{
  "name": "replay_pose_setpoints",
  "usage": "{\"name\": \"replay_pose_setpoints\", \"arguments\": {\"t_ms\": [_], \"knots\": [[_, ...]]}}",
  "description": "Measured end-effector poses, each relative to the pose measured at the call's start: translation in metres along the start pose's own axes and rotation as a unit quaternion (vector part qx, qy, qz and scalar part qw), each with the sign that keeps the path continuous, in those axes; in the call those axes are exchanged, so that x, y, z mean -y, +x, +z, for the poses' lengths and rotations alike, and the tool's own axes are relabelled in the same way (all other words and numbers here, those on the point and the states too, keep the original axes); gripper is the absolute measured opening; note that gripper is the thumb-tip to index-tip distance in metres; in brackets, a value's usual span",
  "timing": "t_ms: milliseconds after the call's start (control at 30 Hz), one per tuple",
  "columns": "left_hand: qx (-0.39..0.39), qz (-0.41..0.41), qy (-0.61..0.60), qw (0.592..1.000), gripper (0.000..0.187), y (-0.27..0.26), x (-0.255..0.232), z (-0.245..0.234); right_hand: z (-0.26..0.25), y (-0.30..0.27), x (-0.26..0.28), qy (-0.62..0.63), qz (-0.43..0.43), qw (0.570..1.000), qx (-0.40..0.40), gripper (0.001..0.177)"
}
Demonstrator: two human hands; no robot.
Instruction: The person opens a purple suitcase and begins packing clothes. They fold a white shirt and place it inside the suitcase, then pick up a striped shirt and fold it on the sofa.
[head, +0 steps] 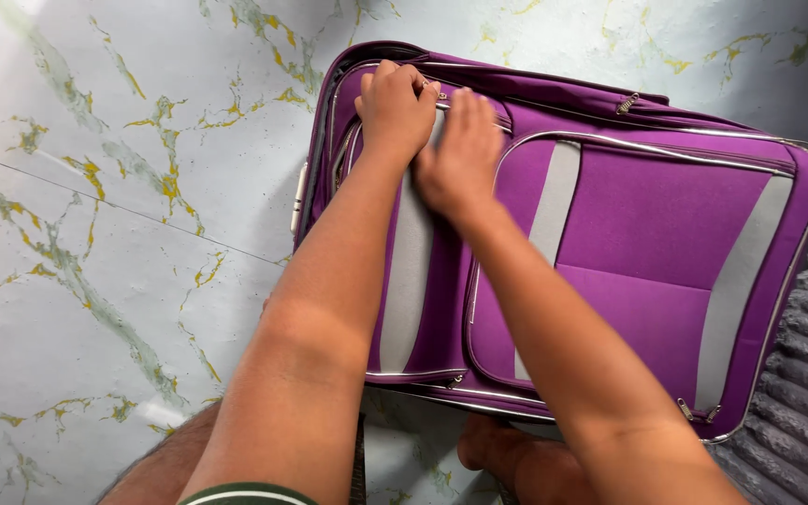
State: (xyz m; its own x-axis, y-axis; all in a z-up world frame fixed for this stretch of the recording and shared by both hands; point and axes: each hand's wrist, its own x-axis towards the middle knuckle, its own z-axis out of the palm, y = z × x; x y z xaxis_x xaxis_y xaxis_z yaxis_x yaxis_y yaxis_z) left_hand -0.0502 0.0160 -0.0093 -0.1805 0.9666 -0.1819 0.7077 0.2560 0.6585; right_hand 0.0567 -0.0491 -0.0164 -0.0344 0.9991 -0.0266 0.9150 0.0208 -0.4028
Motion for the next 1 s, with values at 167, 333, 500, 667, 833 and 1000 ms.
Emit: {"name": "replay_pose_setpoints", "arguments": {"t_ms": [167,333,500,667,833,1000], "knots": [[0.058,-0.076,-0.006,0.995,0.022,0.014,-0.001,-0.004,-0.004,-0.009,0.03,0.037,0.007,0.997,0.061,0.089],[0.116,-0.148,-0.013,0.982,0.021,0.022,-0.017,-0.018,-0.014,-0.007,0.034,0.037,0.025,0.995,0.09,0.092],[0.06,-0.169,-0.017,0.984,0.027,0.032,0.0,-0.018,-0.017,-0.007,0.034,0.028,0.047,0.993,0.109,0.091],[0.004,-0.211,-0.024,0.977,0.031,0.039,0.015,-0.006,-0.021,-0.007,0.034,0.018,0.047,0.992,0.114,0.091],[-0.008,-0.336,-0.177,0.925,0.032,0.016,0.017,-0.061,-0.024,-0.007,0.029,0.015,0.06,0.989,0.133,0.089],[-0.07,-0.377,-0.275,0.882,0.026,-0.024,0.056,-0.065,-0.021,-0.005,0.032,0.015,0.052,0.987,0.148,0.089]]}}
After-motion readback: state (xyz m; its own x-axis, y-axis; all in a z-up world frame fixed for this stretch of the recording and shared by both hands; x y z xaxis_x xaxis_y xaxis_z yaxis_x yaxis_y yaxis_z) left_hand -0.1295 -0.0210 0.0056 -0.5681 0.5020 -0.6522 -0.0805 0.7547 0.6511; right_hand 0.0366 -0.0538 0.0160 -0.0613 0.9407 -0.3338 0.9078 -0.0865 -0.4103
